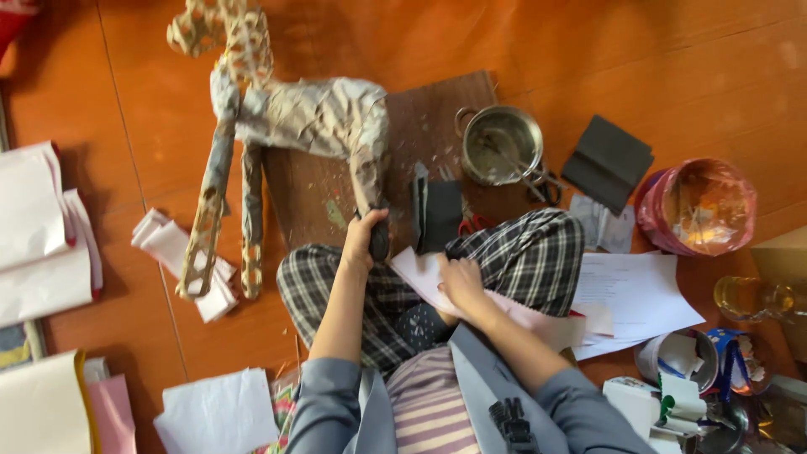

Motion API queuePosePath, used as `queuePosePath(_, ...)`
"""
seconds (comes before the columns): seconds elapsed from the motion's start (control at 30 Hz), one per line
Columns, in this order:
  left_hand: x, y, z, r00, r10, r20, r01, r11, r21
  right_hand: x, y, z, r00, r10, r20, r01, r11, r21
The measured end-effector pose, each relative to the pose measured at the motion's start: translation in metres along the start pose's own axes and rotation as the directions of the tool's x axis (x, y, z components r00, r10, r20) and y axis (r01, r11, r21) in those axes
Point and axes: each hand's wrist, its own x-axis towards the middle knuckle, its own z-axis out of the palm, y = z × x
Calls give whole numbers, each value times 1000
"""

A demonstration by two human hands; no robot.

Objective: Applying paper strips and adhesive to assemble giraffe figurines.

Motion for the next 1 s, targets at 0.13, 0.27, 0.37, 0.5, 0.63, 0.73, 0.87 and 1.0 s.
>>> queuePosePath(0.13,-16,7,5,997,57,-43,-55,997,45,-1,3,-12,973,115,-199,4,858,514)
queuePosePath(0.27,-18,6,4,999,12,-35,-10,998,65,9,18,-12,995,62,-81,-23,912,410)
queuePosePath(0.37,-22,3,3,999,-4,-46,7,998,61,26,42,-30,968,-110,-226,209,854,477)
queuePosePath(0.5,-23,-3,5,999,1,-37,2,997,76,50,81,-125,904,190,-383,185,634,751)
queuePosePath(0.63,-29,-6,12,998,20,-59,-14,996,89,104,120,-184,822,416,-389,-222,863,454)
queuePosePath(0.73,-33,-10,15,999,10,-49,-2,989,147,160,149,-147,806,453,-381,-431,890,147)
queuePosePath(0.87,-39,-2,20,991,-59,-118,75,989,130,208,159,-99,971,223,-85,-199,953,227)
queuePosePath(1.0,-36,0,18,990,-105,-93,116,986,122,242,181,-64,927,349,136,-315,531,786)
